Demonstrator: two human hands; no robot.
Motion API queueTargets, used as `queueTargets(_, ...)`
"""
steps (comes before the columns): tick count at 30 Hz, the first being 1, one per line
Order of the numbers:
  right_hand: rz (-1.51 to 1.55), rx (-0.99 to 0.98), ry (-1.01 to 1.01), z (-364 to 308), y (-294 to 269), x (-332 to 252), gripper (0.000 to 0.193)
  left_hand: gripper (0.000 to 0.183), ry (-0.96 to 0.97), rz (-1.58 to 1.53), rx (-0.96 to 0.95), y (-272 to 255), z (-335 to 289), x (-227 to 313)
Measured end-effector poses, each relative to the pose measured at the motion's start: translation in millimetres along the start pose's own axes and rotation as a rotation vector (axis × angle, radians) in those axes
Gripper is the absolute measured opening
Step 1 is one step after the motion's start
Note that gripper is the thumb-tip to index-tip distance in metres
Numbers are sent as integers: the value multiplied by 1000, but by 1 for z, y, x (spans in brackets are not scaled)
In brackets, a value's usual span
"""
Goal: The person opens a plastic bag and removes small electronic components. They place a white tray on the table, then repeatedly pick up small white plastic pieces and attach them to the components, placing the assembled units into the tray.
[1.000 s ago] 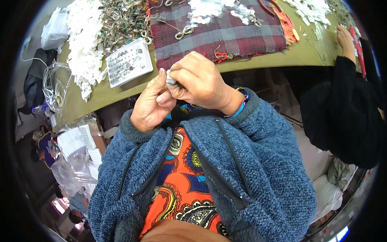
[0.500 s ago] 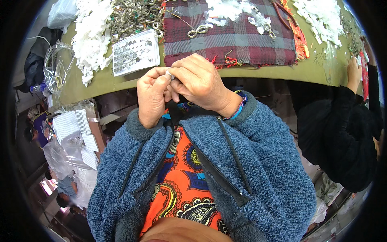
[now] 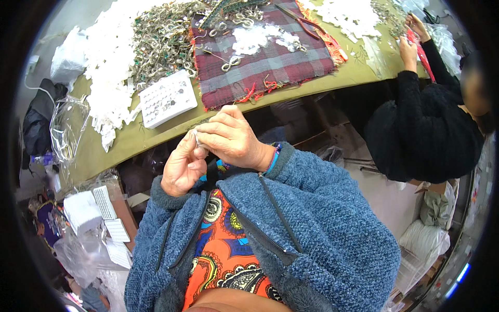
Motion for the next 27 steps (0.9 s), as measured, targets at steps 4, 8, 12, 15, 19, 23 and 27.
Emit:
queueTargets(4,25,-44,200,12,-13,17,20,17,74,50,-60,-15,4,12)
queueTargets(8,-403,48,501,36,-13,70,14,22,104,125,-194,-18,6,23)
queueTargets(12,-667,-26,356,49,11,100,10,31,85,259,-198,-18,11,33)
queueTargets(15,-674,-86,394,54,22,104,10,30,80,292,-191,-19,15,40)
queueTargets(19,-563,-39,428,64,20,91,12,27,38,301,-180,-21,22,44)
queueTargets(23,-451,-5,380,79,33,81,13,22,37,313,-190,-21,26,45)
queueTargets(27,-296,59,387,81,50,80,16,24,43,348,-195,-20,30,46)
Point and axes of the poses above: each hand's wrist, its own z-axis towards the middle knuckle, its own y-axis out of the palm, x = y × z, the point moved 2 cm from there along z, towards the middle knuckle, and after that the axes turned 11 degrees about x, right-handed, at the moved point
